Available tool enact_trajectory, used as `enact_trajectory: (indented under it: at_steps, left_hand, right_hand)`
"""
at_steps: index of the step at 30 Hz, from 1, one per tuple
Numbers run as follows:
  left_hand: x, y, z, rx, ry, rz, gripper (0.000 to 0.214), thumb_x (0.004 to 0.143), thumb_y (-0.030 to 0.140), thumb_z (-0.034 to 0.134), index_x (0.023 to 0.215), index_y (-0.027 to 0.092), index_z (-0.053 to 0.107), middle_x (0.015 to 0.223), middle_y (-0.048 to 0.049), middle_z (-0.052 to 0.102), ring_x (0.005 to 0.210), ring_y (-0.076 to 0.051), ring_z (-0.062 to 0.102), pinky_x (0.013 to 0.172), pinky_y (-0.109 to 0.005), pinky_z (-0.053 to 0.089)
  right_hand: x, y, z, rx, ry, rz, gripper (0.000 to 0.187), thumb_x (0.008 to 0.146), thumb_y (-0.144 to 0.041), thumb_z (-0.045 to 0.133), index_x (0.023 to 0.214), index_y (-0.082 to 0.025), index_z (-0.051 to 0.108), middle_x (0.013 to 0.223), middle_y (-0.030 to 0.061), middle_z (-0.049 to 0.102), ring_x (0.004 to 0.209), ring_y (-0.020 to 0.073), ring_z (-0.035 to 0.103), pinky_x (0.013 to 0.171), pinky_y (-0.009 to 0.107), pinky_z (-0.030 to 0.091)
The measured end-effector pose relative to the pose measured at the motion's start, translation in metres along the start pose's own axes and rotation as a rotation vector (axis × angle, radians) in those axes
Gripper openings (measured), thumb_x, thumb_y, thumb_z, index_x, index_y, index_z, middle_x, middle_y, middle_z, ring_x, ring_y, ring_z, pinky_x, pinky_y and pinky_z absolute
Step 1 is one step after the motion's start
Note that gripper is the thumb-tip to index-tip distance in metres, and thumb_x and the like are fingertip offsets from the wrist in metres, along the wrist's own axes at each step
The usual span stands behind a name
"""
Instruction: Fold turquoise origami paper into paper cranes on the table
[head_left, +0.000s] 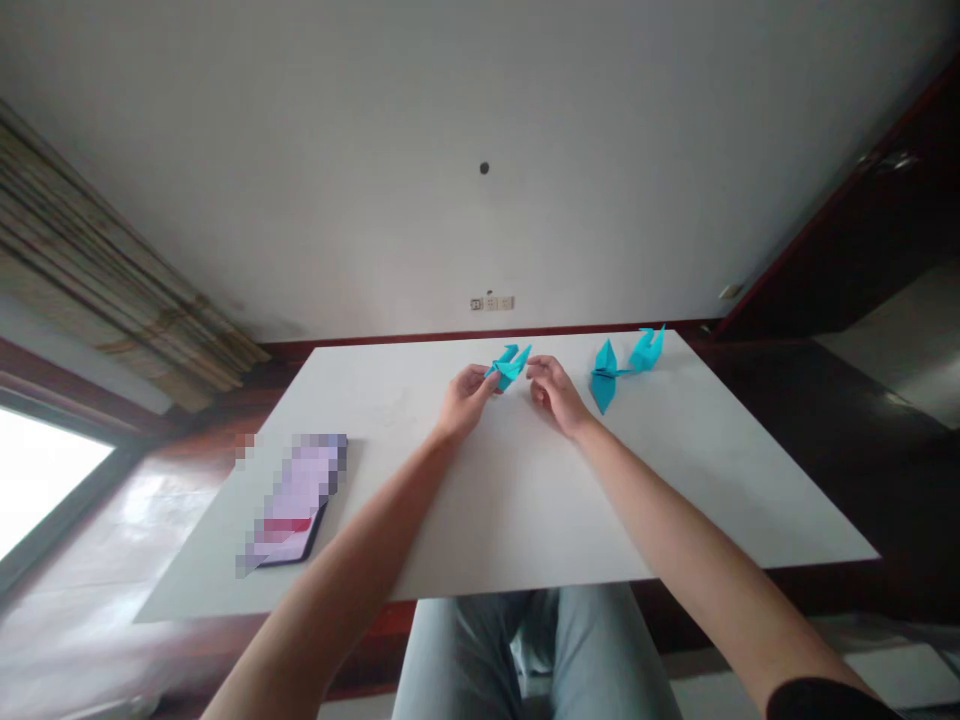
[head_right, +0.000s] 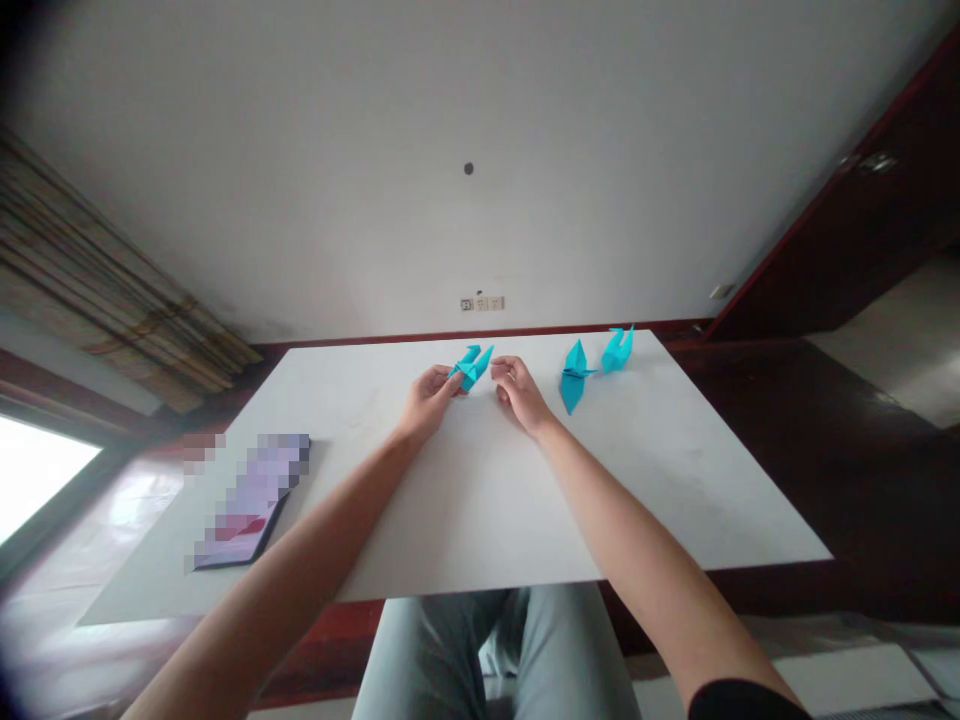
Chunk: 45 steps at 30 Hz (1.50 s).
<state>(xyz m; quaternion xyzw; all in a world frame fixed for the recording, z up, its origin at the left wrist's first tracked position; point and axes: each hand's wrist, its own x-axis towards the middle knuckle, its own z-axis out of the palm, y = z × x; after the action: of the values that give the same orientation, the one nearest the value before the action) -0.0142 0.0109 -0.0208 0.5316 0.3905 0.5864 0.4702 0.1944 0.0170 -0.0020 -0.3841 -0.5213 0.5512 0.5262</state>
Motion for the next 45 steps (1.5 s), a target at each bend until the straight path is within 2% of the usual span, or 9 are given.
enact_trajectory:
  at_steps: [4,11,16,21,27,34,37,42,45]
  left_hand:
    - [0.0022,-0.0042,0.0007,-0.092,-0.006,-0.027,0.077,0.074,0.085,0.1,0.096,0.021,0.066,0.09,-0.0032,0.083,0.084,-0.019,0.08,0.088,-0.035,0.064]
    - [-0.0018,-0.0058,0.0002,-0.086,-0.112,-0.01,0.067,0.08,0.071,0.104,0.098,0.02,0.064,0.098,-0.0027,0.081,0.09,-0.017,0.08,0.091,-0.034,0.065]
    - [-0.0013,-0.006,0.0003,-0.128,-0.163,-0.045,0.071,0.076,0.065,0.108,0.112,0.021,0.065,0.098,-0.0008,0.08,0.088,-0.017,0.081,0.089,-0.034,0.066]
    - [-0.0024,-0.0003,-0.0003,-0.119,-0.157,-0.07,0.064,0.089,0.074,0.095,0.111,0.021,0.068,0.099,-0.0025,0.08,0.093,-0.019,0.08,0.094,-0.038,0.07]
    - [-0.0033,0.0027,0.001,-0.109,-0.153,-0.037,0.068,0.08,0.069,0.105,0.113,0.021,0.07,0.107,-0.0015,0.077,0.094,-0.016,0.078,0.093,-0.033,0.067]
    - [-0.0024,0.0006,0.0029,-0.074,-0.141,-0.011,0.068,0.08,0.07,0.105,0.106,0.021,0.066,0.11,-0.0035,0.081,0.093,-0.015,0.077,0.087,-0.029,0.06]
    - [-0.0019,0.002,0.0029,-0.057,-0.121,0.004,0.067,0.079,0.071,0.104,0.103,0.021,0.066,0.111,-0.0045,0.082,0.092,-0.015,0.076,0.083,-0.027,0.058]
    - [-0.0001,0.0028,0.0014,-0.025,-0.115,0.026,0.067,0.079,0.073,0.103,0.102,0.02,0.071,0.109,-0.0058,0.084,0.094,-0.017,0.077,0.084,-0.029,0.059]
    - [0.0007,0.0017,0.0007,-0.038,-0.1,0.001,0.069,0.075,0.074,0.105,0.103,0.019,0.074,0.107,-0.005,0.085,0.094,-0.017,0.079,0.087,-0.031,0.062]
  right_hand:
    - [0.0009,0.0005,0.0006,-0.065,-0.041,0.009,0.068,0.075,-0.056,0.099,0.127,-0.031,0.066,0.117,-0.0001,0.075,0.069,0.0123,0.053,0.063,0.03,0.044]
    - [0.0064,0.0055,-0.0008,-0.096,-0.169,-0.059,0.065,0.075,-0.071,0.103,0.113,-0.026,0.074,0.113,0.0029,0.08,0.07,0.0124,0.053,0.061,0.029,0.038]
    - [0.0096,0.0082,0.0002,0.027,-0.058,-0.064,0.074,0.069,-0.063,0.108,0.122,-0.031,0.067,0.102,-0.0016,0.078,0.077,0.0161,0.064,0.063,0.028,0.043]
    - [0.0088,0.0062,0.0025,0.045,-0.042,-0.028,0.08,0.063,-0.054,0.112,0.121,-0.032,0.06,0.097,-0.0051,0.076,0.075,0.0155,0.063,0.064,0.027,0.043]
    - [0.0087,0.006,0.0027,-0.073,-0.022,-0.079,0.06,0.072,-0.059,0.104,0.094,-0.029,0.058,0.099,-0.0028,0.073,0.066,0.013,0.054,0.061,0.03,0.043]
    - [0.0088,0.0037,0.0016,-0.173,-0.128,-0.097,0.033,0.084,-0.055,0.085,0.098,-0.026,0.078,0.088,-0.0002,0.073,0.069,0.017,0.055,0.067,0.035,0.046]
    - [0.0066,0.0012,0.002,-0.15,-0.158,-0.114,0.039,0.086,-0.059,0.086,0.105,-0.025,0.081,0.106,0.0024,0.079,0.073,0.0156,0.057,0.07,0.035,0.047]
    - [0.0039,0.0025,0.0039,-0.132,-0.165,-0.094,0.055,0.074,-0.064,0.102,0.102,-0.026,0.074,0.099,-0.0012,0.078,0.067,0.0127,0.05,0.064,0.032,0.036]
    - [0.0027,0.0021,0.0067,-0.117,-0.141,-0.142,0.059,0.071,-0.066,0.106,0.099,-0.026,0.073,0.112,0.0013,0.08,0.069,0.012,0.052,0.065,0.032,0.037]
